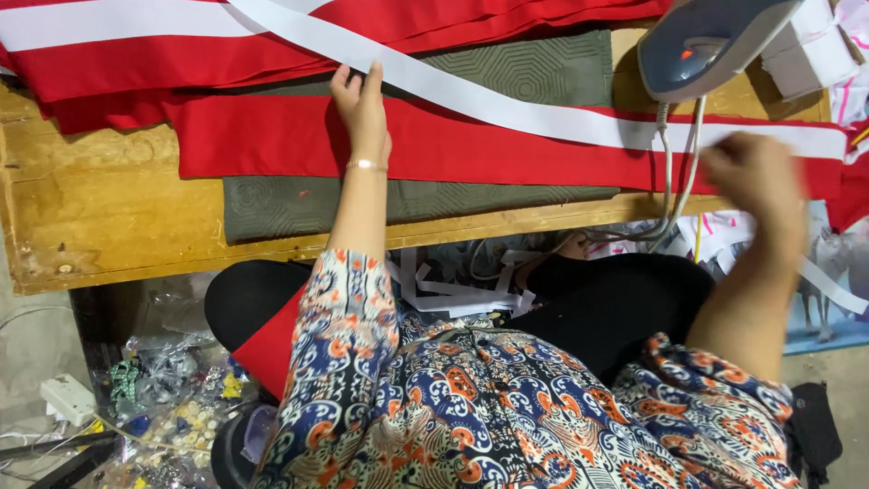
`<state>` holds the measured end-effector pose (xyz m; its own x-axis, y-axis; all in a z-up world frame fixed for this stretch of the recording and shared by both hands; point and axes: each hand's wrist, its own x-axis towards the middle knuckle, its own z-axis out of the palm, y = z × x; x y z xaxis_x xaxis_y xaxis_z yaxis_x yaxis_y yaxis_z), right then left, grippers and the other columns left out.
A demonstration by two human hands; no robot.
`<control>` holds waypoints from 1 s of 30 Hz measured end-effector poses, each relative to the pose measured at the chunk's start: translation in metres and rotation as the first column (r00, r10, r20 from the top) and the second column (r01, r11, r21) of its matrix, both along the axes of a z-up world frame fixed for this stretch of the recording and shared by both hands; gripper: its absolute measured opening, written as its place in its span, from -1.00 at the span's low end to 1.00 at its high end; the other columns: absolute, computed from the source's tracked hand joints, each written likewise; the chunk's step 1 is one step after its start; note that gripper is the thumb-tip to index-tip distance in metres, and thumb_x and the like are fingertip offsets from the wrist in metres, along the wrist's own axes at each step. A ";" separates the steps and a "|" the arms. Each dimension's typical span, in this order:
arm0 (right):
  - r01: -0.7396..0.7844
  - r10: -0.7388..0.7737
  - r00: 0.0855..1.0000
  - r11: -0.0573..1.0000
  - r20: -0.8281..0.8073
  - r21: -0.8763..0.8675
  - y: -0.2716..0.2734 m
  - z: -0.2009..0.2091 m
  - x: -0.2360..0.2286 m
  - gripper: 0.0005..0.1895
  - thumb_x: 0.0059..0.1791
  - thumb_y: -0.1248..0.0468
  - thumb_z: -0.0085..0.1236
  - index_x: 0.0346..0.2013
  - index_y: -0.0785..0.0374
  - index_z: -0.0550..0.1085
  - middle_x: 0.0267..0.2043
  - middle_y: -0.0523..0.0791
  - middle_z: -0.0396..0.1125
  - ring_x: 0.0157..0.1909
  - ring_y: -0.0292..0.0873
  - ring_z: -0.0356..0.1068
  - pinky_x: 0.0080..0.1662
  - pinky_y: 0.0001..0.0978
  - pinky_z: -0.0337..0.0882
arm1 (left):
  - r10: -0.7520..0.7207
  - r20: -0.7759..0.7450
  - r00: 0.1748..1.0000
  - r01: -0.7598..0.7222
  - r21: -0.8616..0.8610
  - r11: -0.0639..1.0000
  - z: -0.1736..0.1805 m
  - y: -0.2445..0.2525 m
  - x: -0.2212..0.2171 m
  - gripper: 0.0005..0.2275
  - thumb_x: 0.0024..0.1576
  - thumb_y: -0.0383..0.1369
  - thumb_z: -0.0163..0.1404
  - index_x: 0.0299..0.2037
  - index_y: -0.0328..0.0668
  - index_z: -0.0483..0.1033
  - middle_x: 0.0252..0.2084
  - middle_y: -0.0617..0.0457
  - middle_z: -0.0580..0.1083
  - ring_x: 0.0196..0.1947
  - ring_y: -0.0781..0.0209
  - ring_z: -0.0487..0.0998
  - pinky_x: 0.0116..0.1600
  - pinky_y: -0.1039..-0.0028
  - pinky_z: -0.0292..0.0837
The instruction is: The person irons a red and white striped fabric on a low wooden table. They repeatedly place a white strip onto the fabric, press it with an iron, and adjust the fabric position.
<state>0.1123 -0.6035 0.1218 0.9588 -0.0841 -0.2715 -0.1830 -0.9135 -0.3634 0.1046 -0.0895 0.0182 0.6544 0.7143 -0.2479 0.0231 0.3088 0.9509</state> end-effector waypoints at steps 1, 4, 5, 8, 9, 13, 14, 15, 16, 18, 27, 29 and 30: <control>-0.142 0.137 0.986 0.989 -0.099 -0.040 0.041 0.012 -0.008 -0.74 0.17 0.18 0.07 -0.18 0.34 0.57 -0.35 0.06 0.46 -0.36 0.00 0.38 -0.31 -0.07 0.31 | 0.062 0.014 0.998 -0.059 -0.134 0.989 0.004 -0.002 0.009 -0.19 -0.03 -0.24 0.22 0.41 -0.33 0.07 0.45 -0.48 0.15 0.44 -0.12 0.27 0.40 0.19 0.26; -0.329 0.316 0.936 0.942 -0.158 -0.062 0.110 -0.003 -0.017 -0.59 0.12 0.05 0.07 0.04 0.35 0.46 -0.07 0.17 0.36 -0.04 0.18 0.31 -0.06 0.02 0.26 | 0.186 0.054 0.981 -0.153 -0.377 0.913 0.002 0.000 0.031 -0.26 -0.08 -0.40 0.23 0.34 -0.35 0.15 0.22 -0.32 0.34 0.10 -0.01 0.42 0.06 0.26 0.32; -0.388 0.380 0.918 0.920 -0.115 -0.057 0.128 -0.018 -0.015 -0.36 0.06 -0.01 0.06 0.30 0.36 0.35 0.26 0.25 0.27 0.26 0.31 0.26 0.17 0.08 0.27 | 0.262 0.077 0.962 -0.195 -0.480 0.855 -0.002 0.006 0.034 -0.39 -0.04 -0.53 0.22 0.26 -0.35 0.27 -0.02 -0.16 0.55 -0.23 0.10 0.57 -0.30 0.38 0.42; -0.412 0.407 0.910 0.908 -0.080 -0.073 0.148 -0.022 -0.015 -0.51 0.08 0.03 0.11 0.10 0.36 0.34 0.10 0.28 0.27 0.11 0.42 0.29 0.02 0.24 0.31 | 0.336 0.138 0.932 -0.217 -0.531 0.819 -0.019 0.017 0.035 -0.69 -0.02 -0.66 0.17 -0.06 -0.40 0.48 -0.16 -0.22 0.58 -0.22 -0.04 0.61 -0.27 0.19 0.55; -0.427 0.421 0.903 0.902 -0.081 -0.068 0.149 -0.028 -0.011 -0.51 0.08 0.03 0.11 0.10 0.36 0.34 0.10 0.28 0.27 0.11 0.42 0.29 0.02 0.24 0.31 | 0.350 0.136 0.927 -0.232 -0.527 0.818 -0.024 0.022 0.032 -0.69 -0.02 -0.66 0.17 -0.06 -0.40 0.48 -0.16 -0.22 0.58 -0.22 -0.04 0.61 -0.27 0.19 0.55; -0.455 0.411 0.889 0.844 -0.203 -0.284 0.149 -0.056 0.006 -0.39 0.09 -0.16 -0.01 0.20 0.26 0.44 0.14 0.26 0.31 0.09 0.38 0.37 0.04 0.19 0.36 | 0.269 0.249 0.931 0.006 -0.744 0.668 -0.016 0.040 0.004 -0.75 -0.01 -0.60 0.14 -0.11 -0.25 0.57 -0.25 0.04 0.55 -0.28 0.12 0.58 -0.23 0.31 0.58; -0.469 0.422 0.883 0.812 -0.208 -0.346 0.147 -0.064 0.011 -0.36 0.10 -0.17 -0.06 0.22 0.28 0.44 0.16 0.26 0.32 0.07 0.37 0.40 0.03 0.19 0.39 | 0.278 0.309 0.909 0.050 -0.746 0.665 -0.008 0.044 -0.005 -0.68 -0.01 -0.59 0.17 -0.02 -0.18 0.62 -0.19 0.13 0.56 -0.28 0.20 0.56 -0.24 0.35 0.55; -0.482 0.437 0.876 0.806 -0.203 -0.344 0.147 -0.067 0.011 -0.36 0.10 -0.17 -0.06 0.22 0.28 0.44 0.16 0.26 0.32 0.07 0.37 0.40 0.03 0.19 0.39 | 0.292 0.313 0.904 0.041 -0.742 0.669 -0.001 0.058 -0.012 -0.68 -0.01 -0.59 0.17 -0.02 -0.18 0.62 -0.19 0.13 0.56 -0.28 0.20 0.56 -0.24 0.35 0.55; -0.470 0.443 0.882 0.805 -0.160 -0.363 0.147 -0.070 0.010 -0.38 0.10 -0.15 -0.02 0.16 0.33 0.46 0.08 0.28 0.34 -0.01 0.39 0.42 -0.03 0.19 0.41 | 0.315 0.313 0.896 0.005 -0.717 0.698 0.006 0.072 -0.018 -0.67 0.00 -0.55 0.21 0.01 -0.20 0.61 -0.09 0.09 0.57 -0.18 0.17 0.56 -0.14 0.31 0.54; -0.470 0.463 0.879 0.798 -0.115 -0.378 0.145 -0.075 0.010 -0.40 0.10 -0.12 0.02 0.09 0.39 0.48 0.01 0.30 0.37 -0.10 0.41 0.44 -0.09 0.20 0.43 | 0.351 0.314 0.882 -0.044 -0.687 0.726 0.014 0.102 -0.035 -0.64 0.01 -0.50 0.25 0.05 -0.21 0.60 0.01 0.04 0.58 -0.09 0.14 0.57 -0.03 0.27 0.53; -0.468 0.390 0.883 0.784 -0.263 -0.407 0.172 -0.035 0.010 -0.40 0.13 -0.11 -0.15 0.17 0.30 0.50 0.15 0.21 0.40 0.14 0.29 0.41 -0.04 0.18 0.47 | 0.362 -0.796 0.484 0.383 0.565 0.730 0.062 0.221 -0.132 -0.48 0.13 0.22 -0.16 0.22 0.30 0.39 0.23 -0.05 0.42 0.17 -0.21 0.45 0.20 -0.08 0.29; -0.466 0.362 0.881 0.769 -0.304 -0.437 0.178 -0.030 0.008 -0.36 0.12 -0.16 -0.10 0.20 0.29 0.49 0.19 0.21 0.41 0.16 0.30 0.42 0.00 0.17 0.46 | 0.368 -0.781 0.504 0.347 0.573 0.742 0.059 0.237 -0.138 -0.52 0.19 0.11 -0.10 0.16 0.00 0.40 0.21 -0.18 0.41 0.19 -0.30 0.43 0.20 -0.09 0.33; -0.462 0.355 0.883 0.771 -0.306 -0.439 0.182 -0.028 0.006 -0.36 0.12 -0.16 -0.10 0.20 0.29 0.49 0.19 0.21 0.41 0.16 0.30 0.42 0.00 0.17 0.46 | 0.363 -0.783 0.505 0.352 0.571 0.742 0.058 0.240 -0.141 -0.52 0.19 0.11 -0.10 0.16 0.00 0.40 0.21 -0.18 0.41 0.19 -0.30 0.43 0.20 -0.09 0.33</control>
